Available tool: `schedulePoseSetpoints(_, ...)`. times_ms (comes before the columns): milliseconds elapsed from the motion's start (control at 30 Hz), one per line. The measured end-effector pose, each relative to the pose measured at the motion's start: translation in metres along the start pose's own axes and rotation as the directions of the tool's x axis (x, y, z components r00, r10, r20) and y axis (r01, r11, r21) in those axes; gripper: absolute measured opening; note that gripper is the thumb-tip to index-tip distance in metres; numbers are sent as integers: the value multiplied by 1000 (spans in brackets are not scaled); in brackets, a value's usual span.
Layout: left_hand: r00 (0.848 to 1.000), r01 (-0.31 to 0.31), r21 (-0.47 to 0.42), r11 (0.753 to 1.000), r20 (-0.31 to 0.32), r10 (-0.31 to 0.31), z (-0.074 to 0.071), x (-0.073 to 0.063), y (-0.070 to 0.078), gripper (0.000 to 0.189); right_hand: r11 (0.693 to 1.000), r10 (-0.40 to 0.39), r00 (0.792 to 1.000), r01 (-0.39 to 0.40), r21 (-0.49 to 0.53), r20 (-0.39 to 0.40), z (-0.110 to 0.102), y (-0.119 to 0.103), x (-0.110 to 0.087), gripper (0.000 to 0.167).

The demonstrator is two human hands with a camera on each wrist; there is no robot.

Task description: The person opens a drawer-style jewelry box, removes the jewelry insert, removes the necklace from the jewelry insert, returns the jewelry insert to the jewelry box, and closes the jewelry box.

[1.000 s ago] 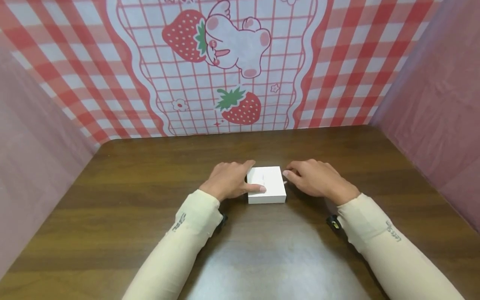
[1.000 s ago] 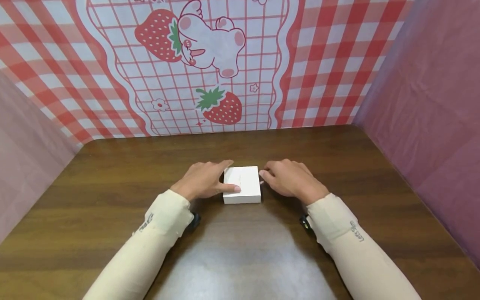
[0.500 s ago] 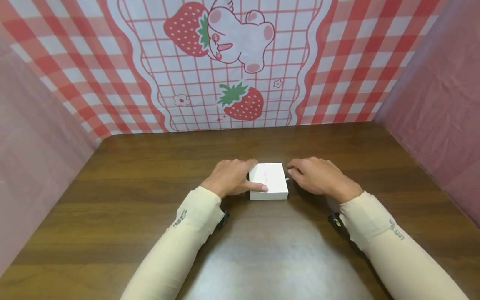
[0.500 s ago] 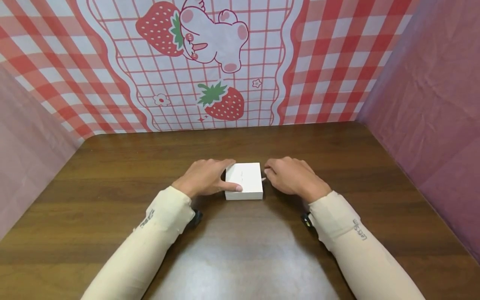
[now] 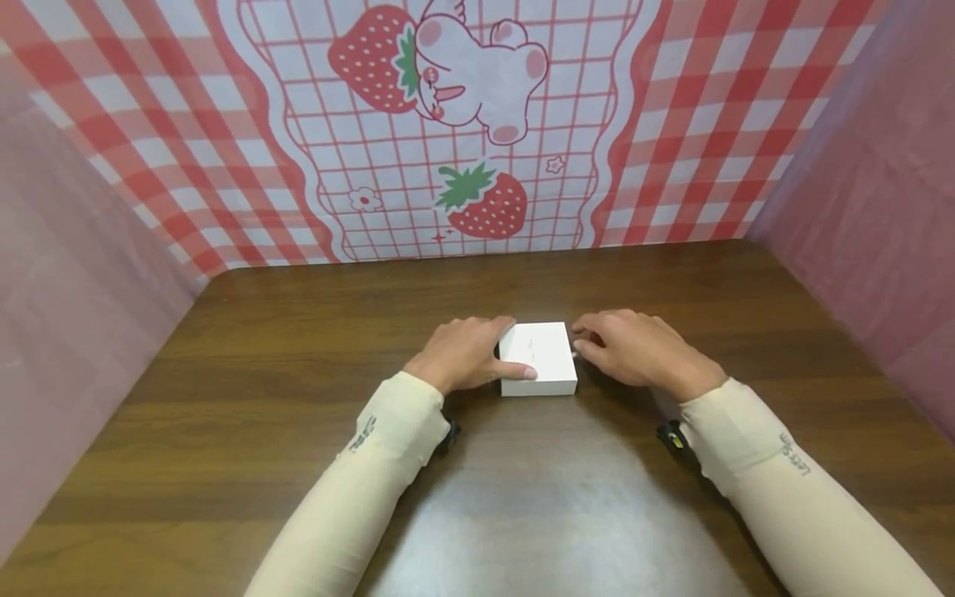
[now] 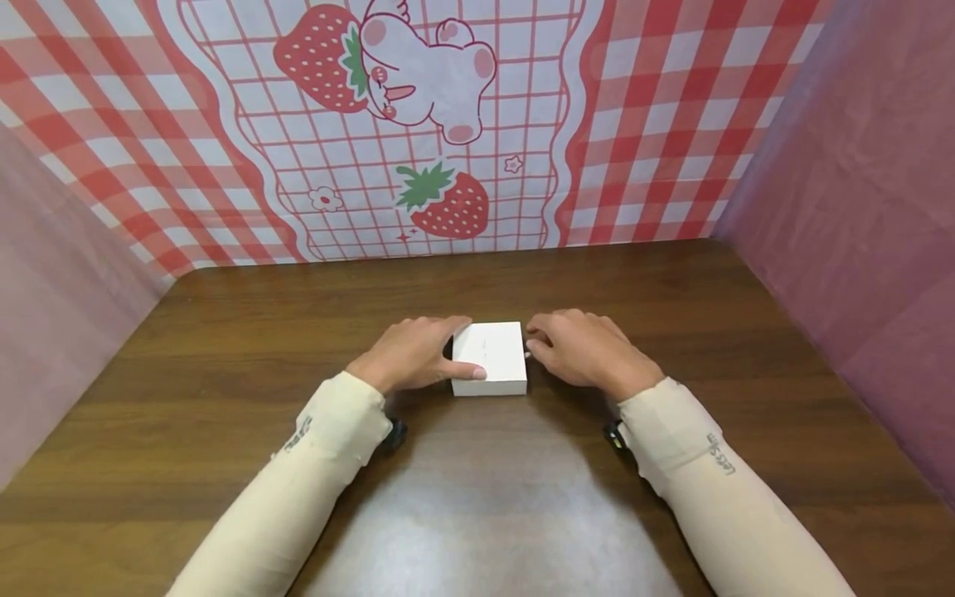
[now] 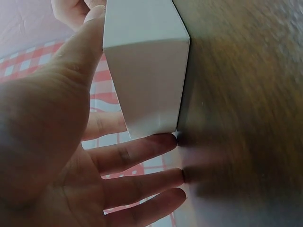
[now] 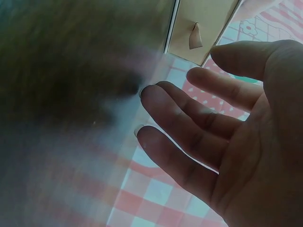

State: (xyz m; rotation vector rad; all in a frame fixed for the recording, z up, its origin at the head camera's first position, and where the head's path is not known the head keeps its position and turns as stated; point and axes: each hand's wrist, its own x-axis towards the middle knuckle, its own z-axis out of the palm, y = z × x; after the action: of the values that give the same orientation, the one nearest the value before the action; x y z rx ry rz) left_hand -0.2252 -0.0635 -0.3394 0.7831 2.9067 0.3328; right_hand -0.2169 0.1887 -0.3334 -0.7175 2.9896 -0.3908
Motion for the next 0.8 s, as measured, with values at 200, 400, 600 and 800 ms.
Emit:
schedulePoseSetpoints(200, 1000, 12, -2, 1000, 11, -12, -1, 1, 1, 86, 1000, -17, 1000, 17, 4, 26, -2, 1, -1, 35)
schedulePoseSetpoints(400, 1000, 12, -1, 1000, 22, -12, 0, 1, 1, 85, 999, -36, 999, 36, 1, 41, -2, -2, -2, 31)
schedulePoseSetpoints(600, 1000, 2, -6, 1000, 9, -2, 0, 1, 1, 83, 999, -49, 998, 49, -9, 38, -1, -3, -2, 29)
schedulePoseSetpoints(800, 1000, -14, -6, 1000, -2, 14, -1, 0, -1, 82, 998, -68, 997, 68, -18, 31, -1, -5, 0, 18)
